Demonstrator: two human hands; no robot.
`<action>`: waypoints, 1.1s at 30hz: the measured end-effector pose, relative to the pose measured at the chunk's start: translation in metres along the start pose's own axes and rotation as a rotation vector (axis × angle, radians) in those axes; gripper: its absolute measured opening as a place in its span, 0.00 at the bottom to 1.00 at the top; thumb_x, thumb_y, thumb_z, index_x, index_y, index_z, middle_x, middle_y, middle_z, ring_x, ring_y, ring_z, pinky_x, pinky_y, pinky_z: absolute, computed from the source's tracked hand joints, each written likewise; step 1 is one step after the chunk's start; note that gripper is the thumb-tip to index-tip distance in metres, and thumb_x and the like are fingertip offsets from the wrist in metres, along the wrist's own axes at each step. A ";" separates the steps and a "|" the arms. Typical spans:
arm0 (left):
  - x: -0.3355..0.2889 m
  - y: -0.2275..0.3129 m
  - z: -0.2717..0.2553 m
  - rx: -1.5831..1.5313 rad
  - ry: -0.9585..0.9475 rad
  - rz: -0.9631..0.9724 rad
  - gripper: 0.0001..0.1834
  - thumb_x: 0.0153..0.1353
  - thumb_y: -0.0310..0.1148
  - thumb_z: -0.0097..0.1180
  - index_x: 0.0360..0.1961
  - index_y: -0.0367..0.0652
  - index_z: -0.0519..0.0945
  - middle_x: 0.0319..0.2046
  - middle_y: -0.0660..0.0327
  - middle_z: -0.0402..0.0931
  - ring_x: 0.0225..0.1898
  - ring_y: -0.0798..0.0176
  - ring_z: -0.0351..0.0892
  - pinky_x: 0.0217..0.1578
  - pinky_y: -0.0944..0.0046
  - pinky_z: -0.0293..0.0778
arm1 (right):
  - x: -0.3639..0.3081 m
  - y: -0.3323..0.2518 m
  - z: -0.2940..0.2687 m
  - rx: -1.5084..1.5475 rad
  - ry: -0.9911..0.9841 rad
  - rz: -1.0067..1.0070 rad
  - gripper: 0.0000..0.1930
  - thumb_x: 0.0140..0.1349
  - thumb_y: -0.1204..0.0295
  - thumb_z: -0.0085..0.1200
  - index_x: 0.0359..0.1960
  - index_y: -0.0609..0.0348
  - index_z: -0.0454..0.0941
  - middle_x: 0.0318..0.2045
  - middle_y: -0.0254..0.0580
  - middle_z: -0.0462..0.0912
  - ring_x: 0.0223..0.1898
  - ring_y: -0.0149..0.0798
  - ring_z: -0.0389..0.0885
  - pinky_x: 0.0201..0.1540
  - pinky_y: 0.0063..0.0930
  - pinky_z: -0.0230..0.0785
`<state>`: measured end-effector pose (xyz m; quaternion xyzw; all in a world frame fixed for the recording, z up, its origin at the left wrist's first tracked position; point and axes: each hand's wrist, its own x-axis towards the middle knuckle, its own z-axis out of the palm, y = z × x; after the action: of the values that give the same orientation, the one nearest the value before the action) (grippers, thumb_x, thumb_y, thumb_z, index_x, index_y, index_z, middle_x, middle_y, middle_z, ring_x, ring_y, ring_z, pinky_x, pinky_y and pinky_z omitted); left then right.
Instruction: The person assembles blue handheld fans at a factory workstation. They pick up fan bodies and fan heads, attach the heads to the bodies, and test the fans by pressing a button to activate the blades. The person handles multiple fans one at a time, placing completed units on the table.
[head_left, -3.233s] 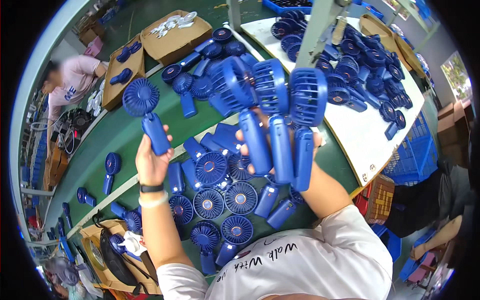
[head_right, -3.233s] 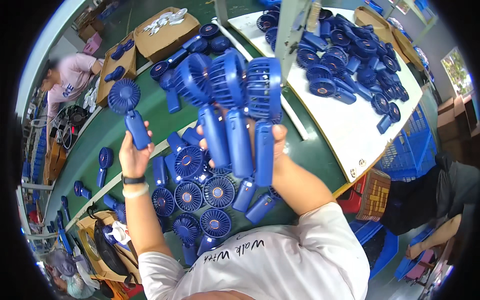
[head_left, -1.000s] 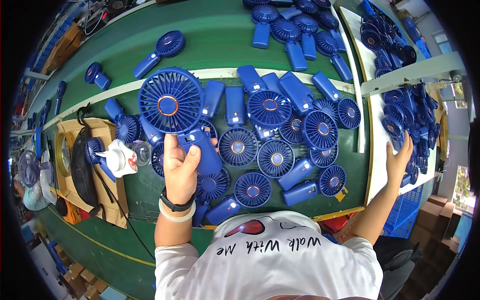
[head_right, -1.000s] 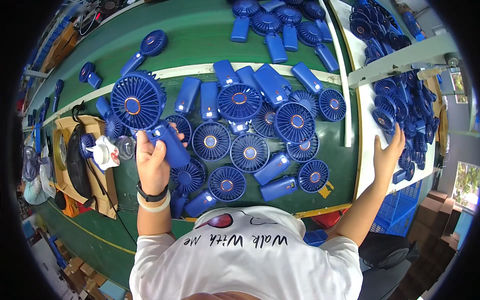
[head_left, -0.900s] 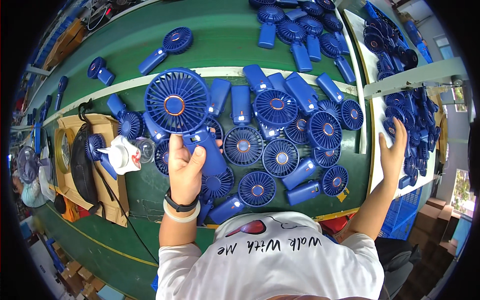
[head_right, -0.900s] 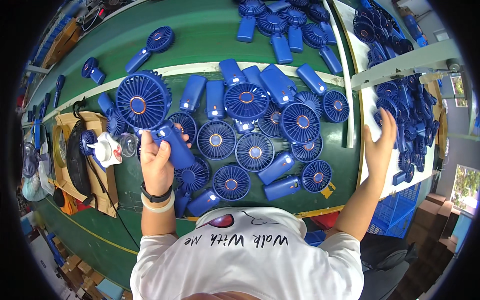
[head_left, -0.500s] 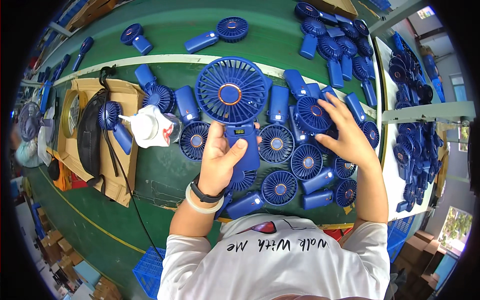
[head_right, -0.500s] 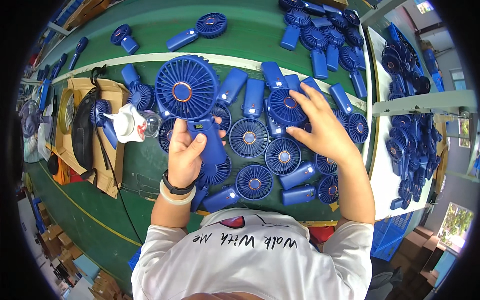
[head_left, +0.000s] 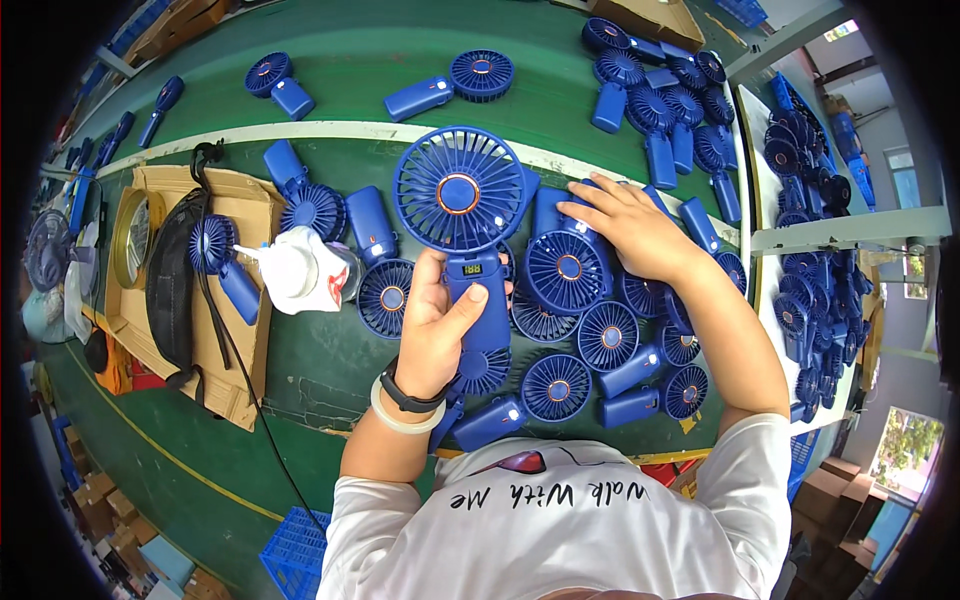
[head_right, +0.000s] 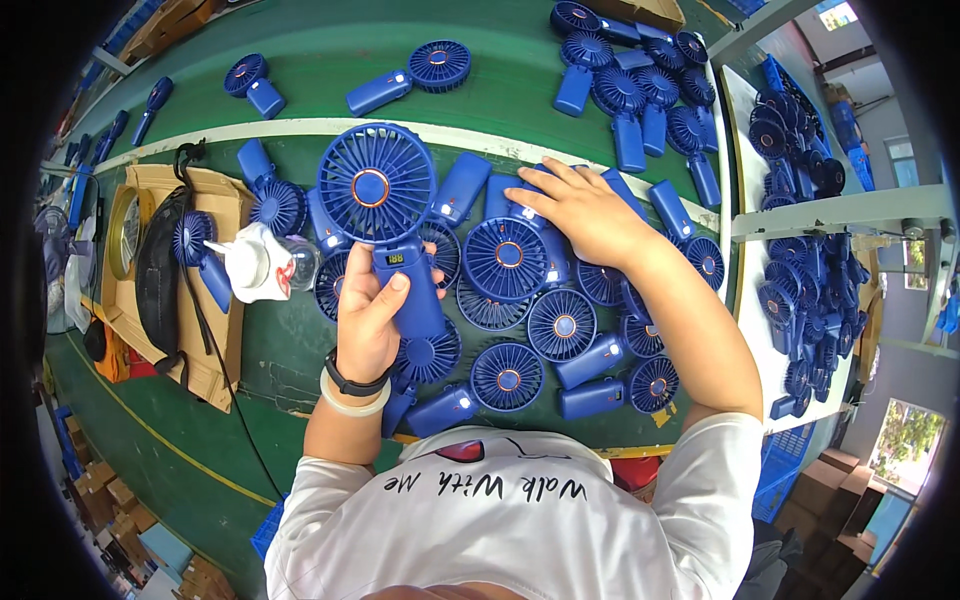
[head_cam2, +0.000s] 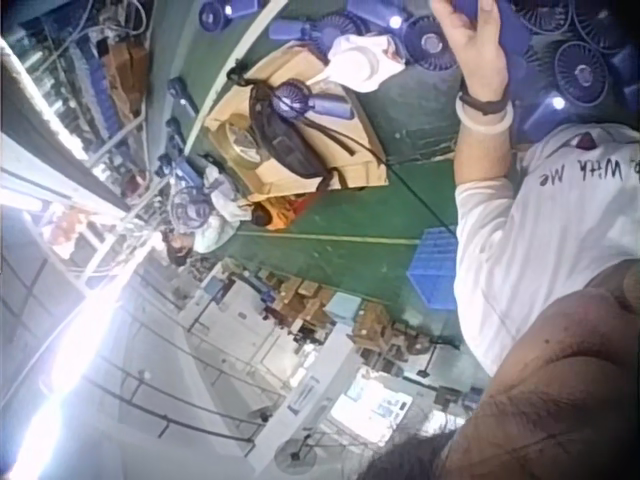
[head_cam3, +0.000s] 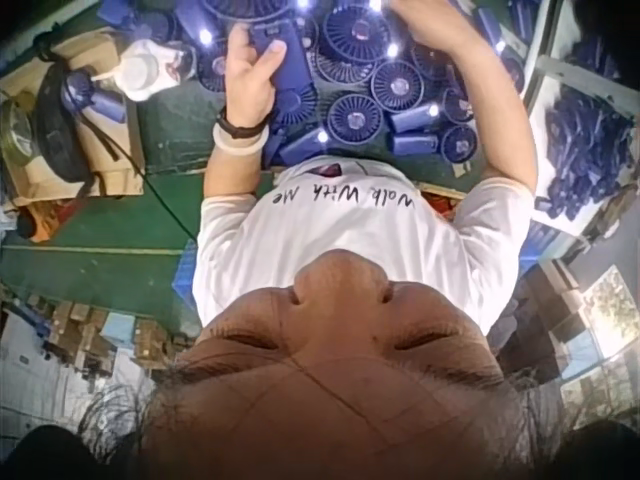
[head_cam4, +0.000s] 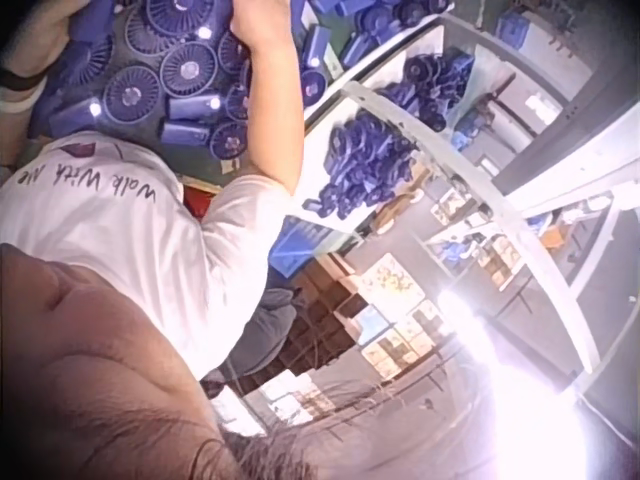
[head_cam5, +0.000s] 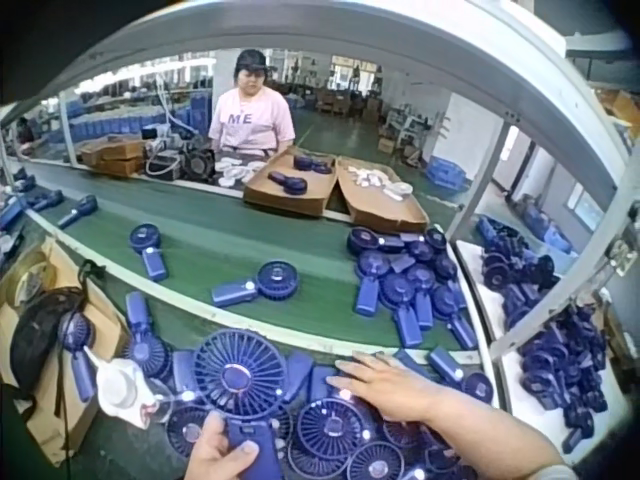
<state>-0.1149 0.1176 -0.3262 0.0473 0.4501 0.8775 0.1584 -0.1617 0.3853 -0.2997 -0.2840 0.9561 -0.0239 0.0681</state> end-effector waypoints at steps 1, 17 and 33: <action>0.000 0.000 0.000 -0.002 0.000 0.002 0.23 0.61 0.29 0.51 0.56 0.41 0.59 0.47 0.49 0.71 0.42 0.58 0.78 0.40 0.59 0.78 | 0.004 0.002 0.003 0.002 0.006 -0.009 0.29 0.48 0.81 0.51 0.55 0.47 0.68 0.57 0.45 0.67 0.63 0.47 0.59 0.63 0.49 0.50; -0.001 -0.002 -0.019 -0.464 -0.213 0.029 0.35 0.56 0.27 0.57 0.62 0.55 0.54 0.41 0.53 0.63 0.38 0.59 0.69 0.17 0.71 0.75 | -0.034 -0.032 -0.010 2.345 0.077 0.128 0.27 0.62 0.55 0.46 0.56 0.62 0.60 0.39 0.53 0.74 0.36 0.45 0.79 0.42 0.42 0.75; -0.005 -0.008 -0.017 -0.421 -0.268 -0.230 0.21 0.48 0.20 0.60 0.42 0.44 0.66 0.40 0.54 0.71 0.45 0.51 0.75 0.32 0.60 0.81 | -0.018 -0.087 0.003 2.256 0.239 0.230 0.23 0.61 0.69 0.52 0.56 0.58 0.59 0.37 0.41 0.74 0.37 0.34 0.77 0.37 0.33 0.78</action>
<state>-0.1121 0.1069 -0.3421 0.0776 0.2354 0.9138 0.3217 -0.0993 0.3220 -0.2931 0.0327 0.4101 -0.8904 0.1949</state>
